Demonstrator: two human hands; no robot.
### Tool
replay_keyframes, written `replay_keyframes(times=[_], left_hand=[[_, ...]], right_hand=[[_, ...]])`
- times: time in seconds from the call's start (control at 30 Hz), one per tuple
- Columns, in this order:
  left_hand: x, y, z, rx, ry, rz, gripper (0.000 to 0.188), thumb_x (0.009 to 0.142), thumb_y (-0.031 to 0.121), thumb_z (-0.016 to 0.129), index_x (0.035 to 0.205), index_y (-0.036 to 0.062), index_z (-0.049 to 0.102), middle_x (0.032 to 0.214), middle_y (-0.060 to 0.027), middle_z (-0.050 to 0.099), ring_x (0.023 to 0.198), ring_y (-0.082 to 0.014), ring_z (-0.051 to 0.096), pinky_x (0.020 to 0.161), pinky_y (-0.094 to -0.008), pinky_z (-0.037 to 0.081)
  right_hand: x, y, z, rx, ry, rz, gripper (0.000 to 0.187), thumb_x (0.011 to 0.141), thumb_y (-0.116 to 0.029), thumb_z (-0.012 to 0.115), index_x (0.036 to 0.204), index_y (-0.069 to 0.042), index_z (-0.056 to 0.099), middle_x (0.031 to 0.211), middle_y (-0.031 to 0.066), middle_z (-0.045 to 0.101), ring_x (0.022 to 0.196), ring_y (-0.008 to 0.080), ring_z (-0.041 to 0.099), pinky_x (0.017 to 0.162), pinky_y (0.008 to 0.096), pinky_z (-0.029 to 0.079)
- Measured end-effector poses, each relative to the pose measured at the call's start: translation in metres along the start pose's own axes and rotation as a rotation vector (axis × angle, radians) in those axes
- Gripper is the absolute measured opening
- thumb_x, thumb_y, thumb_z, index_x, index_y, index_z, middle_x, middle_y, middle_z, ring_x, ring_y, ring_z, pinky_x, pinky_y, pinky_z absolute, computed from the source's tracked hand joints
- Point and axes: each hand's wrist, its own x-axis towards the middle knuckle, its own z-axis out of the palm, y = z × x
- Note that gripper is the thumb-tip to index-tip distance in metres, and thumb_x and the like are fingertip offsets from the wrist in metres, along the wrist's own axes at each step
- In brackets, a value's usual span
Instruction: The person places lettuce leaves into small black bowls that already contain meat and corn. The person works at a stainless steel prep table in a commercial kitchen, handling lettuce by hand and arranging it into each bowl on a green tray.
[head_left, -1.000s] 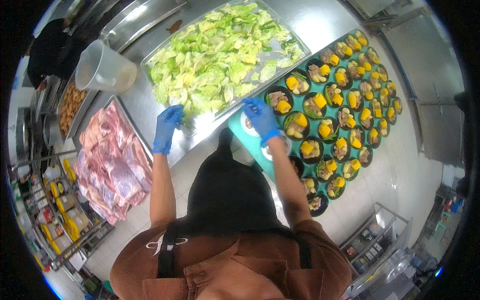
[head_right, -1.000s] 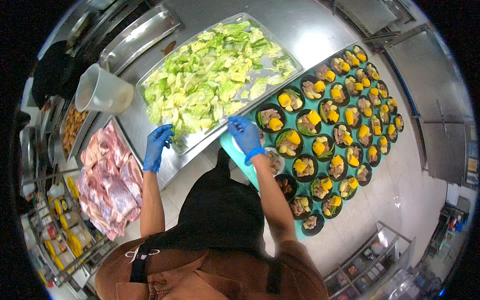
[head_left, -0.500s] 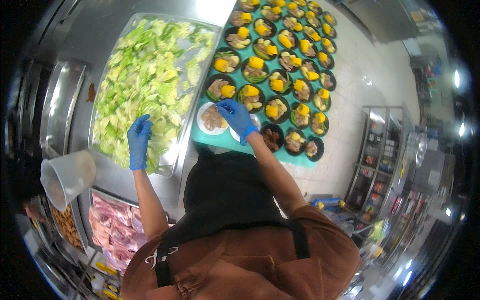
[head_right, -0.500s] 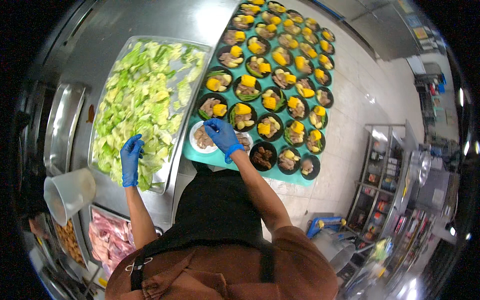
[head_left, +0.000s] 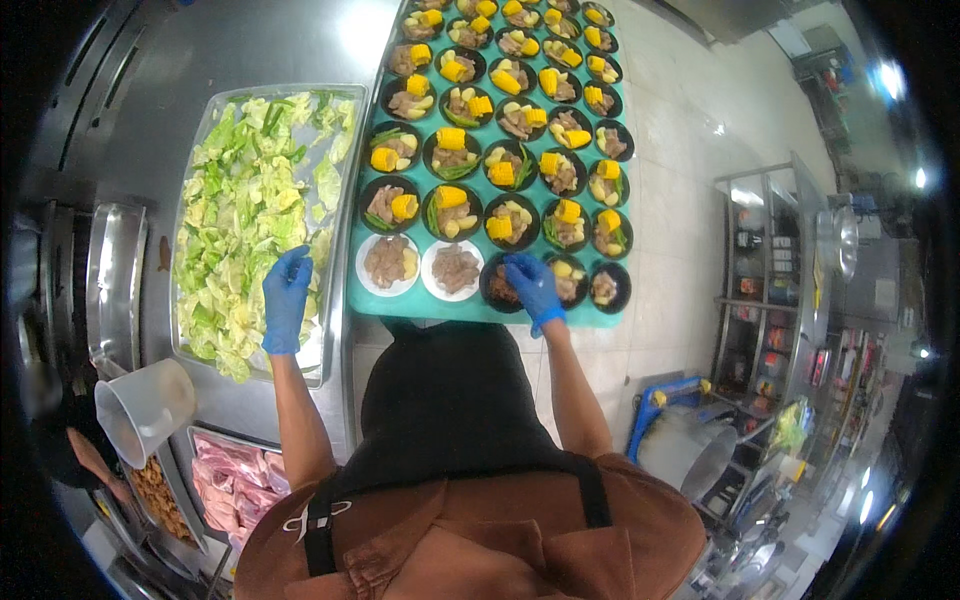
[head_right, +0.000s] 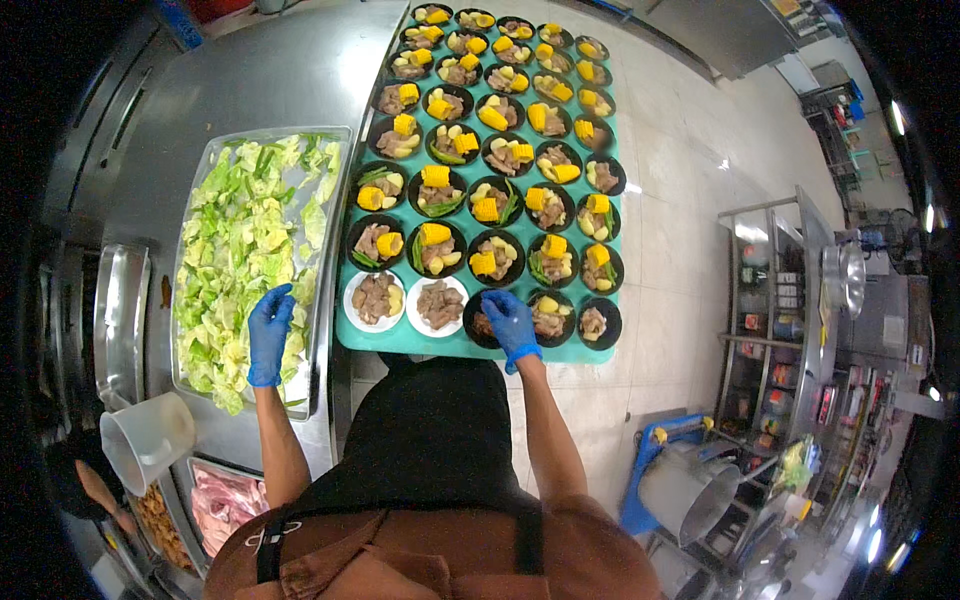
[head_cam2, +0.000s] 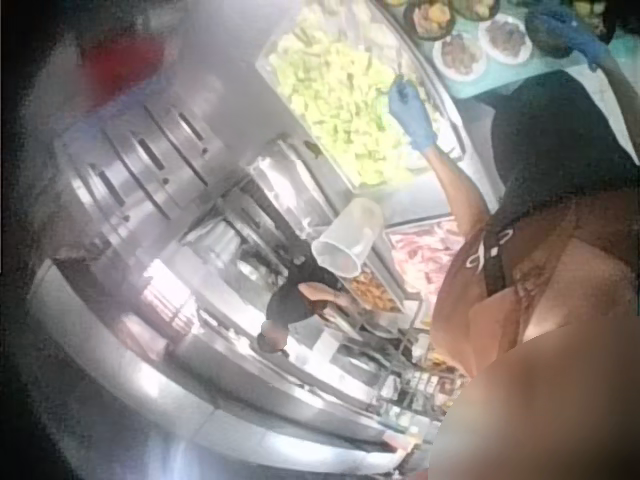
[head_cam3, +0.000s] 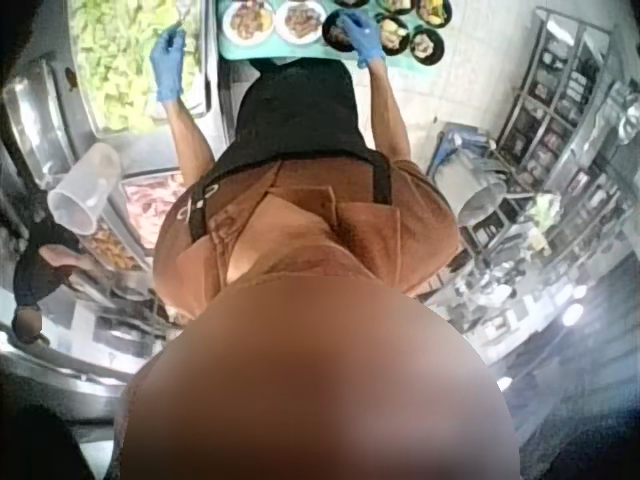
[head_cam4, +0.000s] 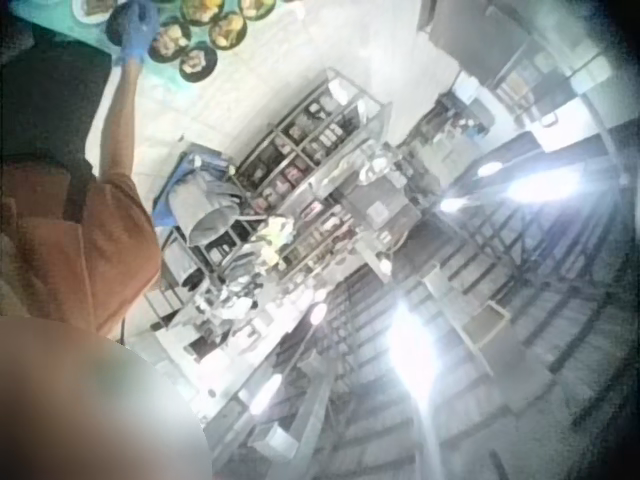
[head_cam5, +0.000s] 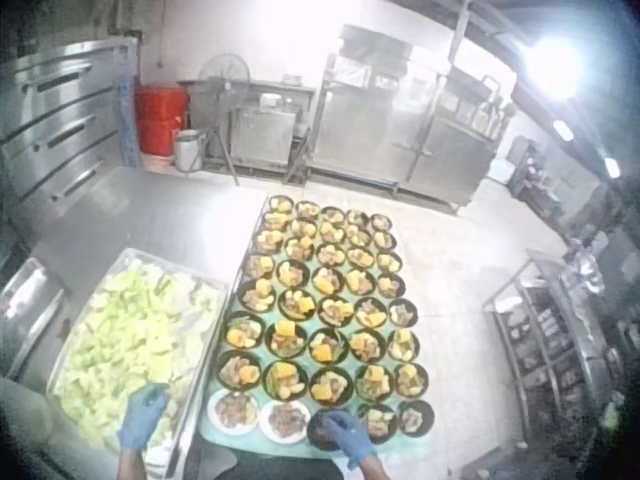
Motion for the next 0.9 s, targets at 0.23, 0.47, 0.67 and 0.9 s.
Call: replay_keyframes(times=[0.23, 0.47, 0.67, 0.9], left_hand=[[-0.051, 0.015, 0.031, 0.095, 0.066, -0.1, 0.027, 0.092, 0.01, 0.059, 0.116, -0.0002, 0.064, 0.095, -0.0058, 0.067, 0.082, -0.0113, 0.058, 0.075, -0.0265, 0.048], [-0.155, -0.063, 0.043, 0.259, 0.208, -0.138, 0.026, 0.092, 0.02, 0.06, 0.109, 0.0023, 0.067, 0.078, 0.0001, 0.064, 0.061, -0.0067, 0.053, 0.052, -0.0224, 0.043], [-0.249, -0.133, 0.059, 0.146, 0.239, -0.575, 0.023, 0.09, 0.022, 0.06, 0.084, 0.0015, 0.068, 0.069, -0.0043, 0.063, 0.058, -0.0121, 0.057, 0.053, -0.0288, 0.044], [-0.377, -0.245, 0.074, -0.247, 0.377, -1.142, 0.018, 0.089, 0.025, 0.056, 0.089, 0.0084, 0.062, 0.065, -0.0079, 0.061, 0.044, -0.0175, 0.052, 0.039, -0.0338, 0.041]], right_hand=[[0.03, 0.022, -0.046, 0.133, -0.065, 0.03, 0.019, 0.09, -0.012, 0.065, 0.103, 0.001, 0.067, 0.091, 0.0051, 0.068, 0.081, 0.0107, 0.063, 0.076, 0.0257, 0.05], [0.085, 0.036, -0.061, 0.222, -0.205, -0.02, 0.017, 0.089, -0.01, 0.065, 0.103, -0.001, 0.067, 0.09, 0.004, 0.068, 0.08, 0.0102, 0.061, 0.075, 0.0252, 0.049], [0.113, 0.033, -0.049, 0.14, -0.277, -0.129, 0.017, 0.088, -0.012, 0.067, 0.101, -0.002, 0.068, 0.086, 0.009, 0.07, 0.076, 0.0133, 0.064, 0.074, 0.028, 0.052], [0.103, -0.001, -0.022, 0.089, -0.477, -0.079, 0.021, 0.089, -0.014, 0.066, 0.107, -0.002, 0.068, 0.096, 0.0062, 0.069, 0.086, 0.0113, 0.062, 0.078, 0.0273, 0.05]])
